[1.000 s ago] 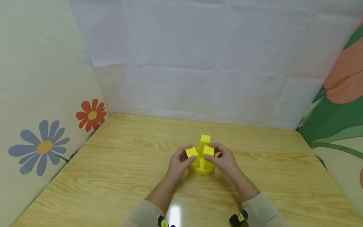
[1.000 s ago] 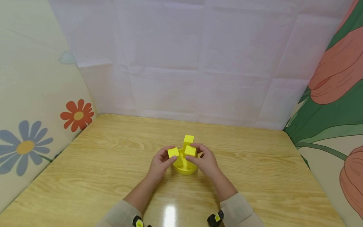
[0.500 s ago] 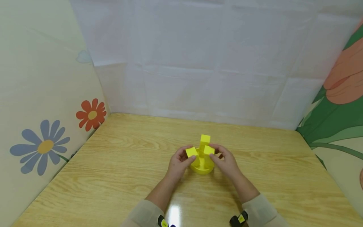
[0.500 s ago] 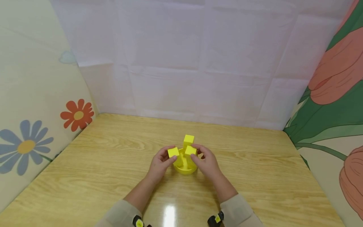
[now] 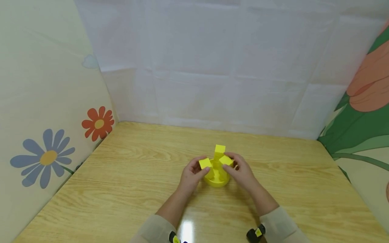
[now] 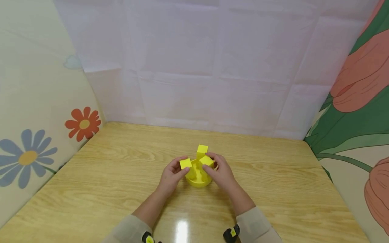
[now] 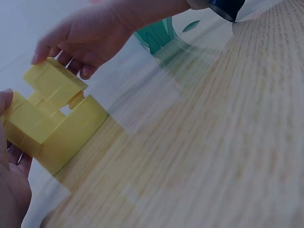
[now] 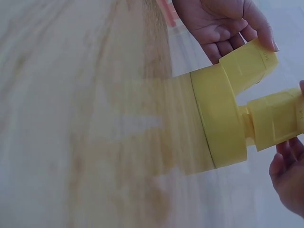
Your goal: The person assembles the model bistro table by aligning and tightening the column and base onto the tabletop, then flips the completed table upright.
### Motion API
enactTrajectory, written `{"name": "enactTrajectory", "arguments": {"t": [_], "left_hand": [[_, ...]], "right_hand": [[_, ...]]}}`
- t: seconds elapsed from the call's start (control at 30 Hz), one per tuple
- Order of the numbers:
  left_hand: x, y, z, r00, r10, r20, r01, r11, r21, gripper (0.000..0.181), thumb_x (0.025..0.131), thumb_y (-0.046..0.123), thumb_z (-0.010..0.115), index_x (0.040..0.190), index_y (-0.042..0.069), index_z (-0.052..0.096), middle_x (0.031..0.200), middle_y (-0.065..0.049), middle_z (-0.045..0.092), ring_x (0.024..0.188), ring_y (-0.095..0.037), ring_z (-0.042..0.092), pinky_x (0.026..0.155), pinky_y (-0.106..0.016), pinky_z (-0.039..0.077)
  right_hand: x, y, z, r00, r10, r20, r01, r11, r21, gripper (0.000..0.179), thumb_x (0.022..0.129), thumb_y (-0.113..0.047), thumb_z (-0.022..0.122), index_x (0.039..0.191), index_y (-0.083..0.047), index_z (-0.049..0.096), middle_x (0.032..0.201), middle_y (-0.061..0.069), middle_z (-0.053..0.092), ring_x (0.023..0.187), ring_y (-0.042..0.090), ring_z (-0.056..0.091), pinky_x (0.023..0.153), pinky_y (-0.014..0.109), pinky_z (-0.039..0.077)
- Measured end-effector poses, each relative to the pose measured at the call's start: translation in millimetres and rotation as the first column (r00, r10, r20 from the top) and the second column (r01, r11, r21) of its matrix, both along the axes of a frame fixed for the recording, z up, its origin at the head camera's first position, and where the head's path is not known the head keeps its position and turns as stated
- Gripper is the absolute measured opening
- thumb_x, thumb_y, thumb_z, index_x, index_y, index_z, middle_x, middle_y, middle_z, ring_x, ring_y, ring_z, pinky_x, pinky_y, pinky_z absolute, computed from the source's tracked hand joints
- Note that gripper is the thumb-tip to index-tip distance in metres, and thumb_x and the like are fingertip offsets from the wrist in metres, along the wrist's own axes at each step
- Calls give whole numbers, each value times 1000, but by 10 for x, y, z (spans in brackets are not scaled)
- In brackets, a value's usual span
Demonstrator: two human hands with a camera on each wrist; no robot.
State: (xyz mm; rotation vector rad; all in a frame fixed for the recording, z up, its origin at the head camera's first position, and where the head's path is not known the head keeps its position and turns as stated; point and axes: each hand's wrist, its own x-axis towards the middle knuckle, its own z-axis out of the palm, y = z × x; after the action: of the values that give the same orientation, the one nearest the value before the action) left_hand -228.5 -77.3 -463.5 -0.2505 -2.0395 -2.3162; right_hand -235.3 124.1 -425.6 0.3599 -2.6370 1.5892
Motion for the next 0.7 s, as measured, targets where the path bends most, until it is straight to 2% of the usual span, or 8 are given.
{"name": "enactTrajectory", "arguments": {"t": [0.17,0.23,0.4,0.47,0.6,0.7], "left_hand": [[5,-3,-6,1000,4,1,-4,1000,-19,46,91,8,69,133,-2,53,130,-18,61,107,-8,59,90,-17,50],[5,-2,-7,1000,9,7,-8,1000,-22,46,90,8,69,133,-1,54,129,-17,61,106,-8,59,90,-17,50],[9,0,-4,1000,9,8,-8,1000,-17,46,90,8,69,133,-1,54,128,-17,61,105,-8,59,89,-18,51],[9,-1,-4,1000,5,8,-5,1000,-15,45,90,8,69,133,0,54,128,-17,61,105,-8,59,89,-18,51],[7,-4,-6,1000,1,10,0,1000,-21,45,91,9,68,133,0,54,130,-17,60,107,-10,59,90,-18,51],[7,-7,-6,1000,2,16,-2,1000,-24,45,91,9,68,133,0,54,130,-17,60,107,-10,59,90,-18,51]], "right_hand": [[-22,-1,-10,997,-54,53,56,998,-24,49,90,-29,72,130,-8,53,119,10,58,102,21,51,84,27,42],[-23,7,-14,996,-61,59,64,997,-50,48,90,-26,72,129,-7,53,120,11,60,105,20,52,86,26,44],[-12,41,-21,998,-43,53,49,991,-123,34,96,-13,60,129,-4,54,120,15,60,106,19,54,87,24,46],[-9,55,-19,998,-48,52,54,991,-120,32,98,-13,58,128,-4,54,119,15,60,105,19,54,86,24,46],[-6,76,-14,995,-80,55,86,991,-102,34,96,-18,63,126,-4,54,116,15,61,102,18,55,86,25,46],[7,109,-25,995,-79,53,85,989,-123,32,95,-15,63,124,-3,54,113,15,60,97,14,55,84,24,48]]}}
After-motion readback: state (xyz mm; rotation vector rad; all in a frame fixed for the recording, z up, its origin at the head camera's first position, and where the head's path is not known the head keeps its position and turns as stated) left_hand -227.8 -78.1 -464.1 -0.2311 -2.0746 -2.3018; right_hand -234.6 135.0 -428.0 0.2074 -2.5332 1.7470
